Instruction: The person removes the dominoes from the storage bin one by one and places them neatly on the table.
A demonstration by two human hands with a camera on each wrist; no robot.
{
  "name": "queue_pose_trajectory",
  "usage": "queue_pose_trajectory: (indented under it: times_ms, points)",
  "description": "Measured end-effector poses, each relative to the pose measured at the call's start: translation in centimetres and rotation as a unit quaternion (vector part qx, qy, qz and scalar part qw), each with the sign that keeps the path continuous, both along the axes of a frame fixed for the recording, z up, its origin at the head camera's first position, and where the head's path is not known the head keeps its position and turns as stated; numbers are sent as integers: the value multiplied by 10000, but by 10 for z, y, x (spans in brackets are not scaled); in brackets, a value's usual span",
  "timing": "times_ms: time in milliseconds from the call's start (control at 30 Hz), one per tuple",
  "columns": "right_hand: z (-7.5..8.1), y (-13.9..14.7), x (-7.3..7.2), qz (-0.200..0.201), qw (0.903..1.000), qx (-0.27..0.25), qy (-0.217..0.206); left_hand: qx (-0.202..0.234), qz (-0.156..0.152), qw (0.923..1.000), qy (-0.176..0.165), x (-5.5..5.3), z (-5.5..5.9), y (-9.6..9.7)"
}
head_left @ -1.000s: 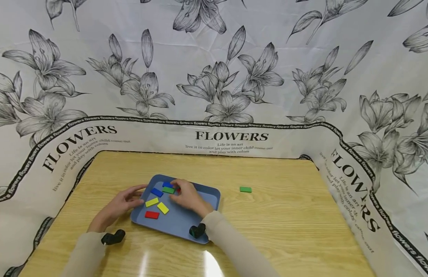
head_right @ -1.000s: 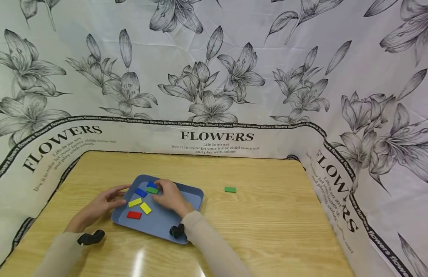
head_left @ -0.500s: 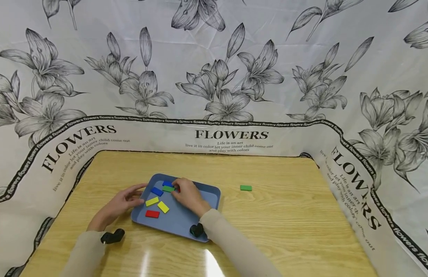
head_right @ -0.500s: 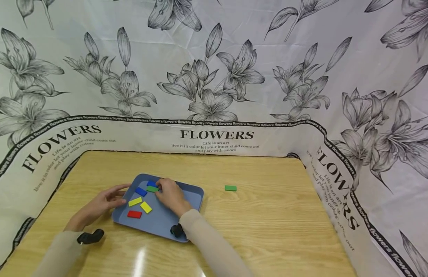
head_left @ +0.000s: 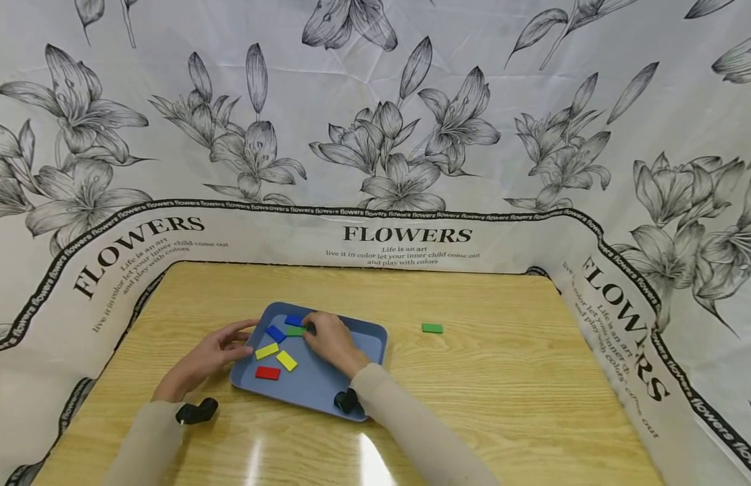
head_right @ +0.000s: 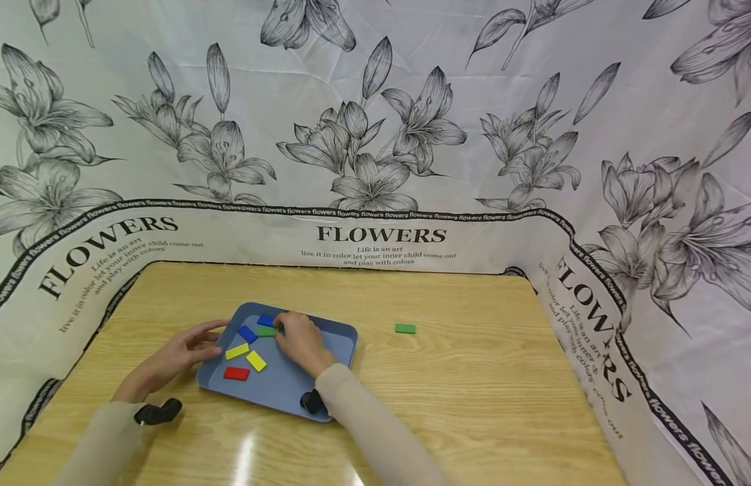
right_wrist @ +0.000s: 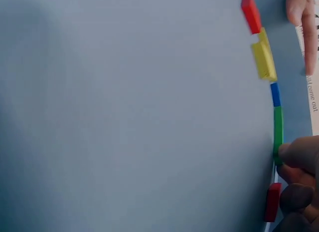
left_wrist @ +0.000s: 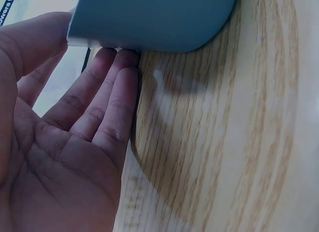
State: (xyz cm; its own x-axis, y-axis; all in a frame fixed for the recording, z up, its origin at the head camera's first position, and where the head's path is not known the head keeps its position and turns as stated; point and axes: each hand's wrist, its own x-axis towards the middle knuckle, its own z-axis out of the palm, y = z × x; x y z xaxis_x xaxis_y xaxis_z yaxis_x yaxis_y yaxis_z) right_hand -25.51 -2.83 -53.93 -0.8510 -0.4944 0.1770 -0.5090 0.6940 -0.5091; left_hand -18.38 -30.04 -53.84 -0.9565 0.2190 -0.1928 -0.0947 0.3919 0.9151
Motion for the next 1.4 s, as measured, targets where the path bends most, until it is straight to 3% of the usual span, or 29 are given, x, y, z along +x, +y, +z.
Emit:
queue_pose_trajectory:
  times_ms: [367,600,1033,1400]
  points:
    - [7,5,2,412,9973,-37,-606,0,-7,10000,-22,0,1,0]
    - [4,0,1,468,9954,-155,-822,50,-30,10000,-26,1,0,-1]
    - [4,0,-1,379,9934,-221,-1059,-22,0,10000,-37,-1,0,-2]
    - [17,10,2,509,9932,-314,-996,-40,15,9999,-112,0,2,0]
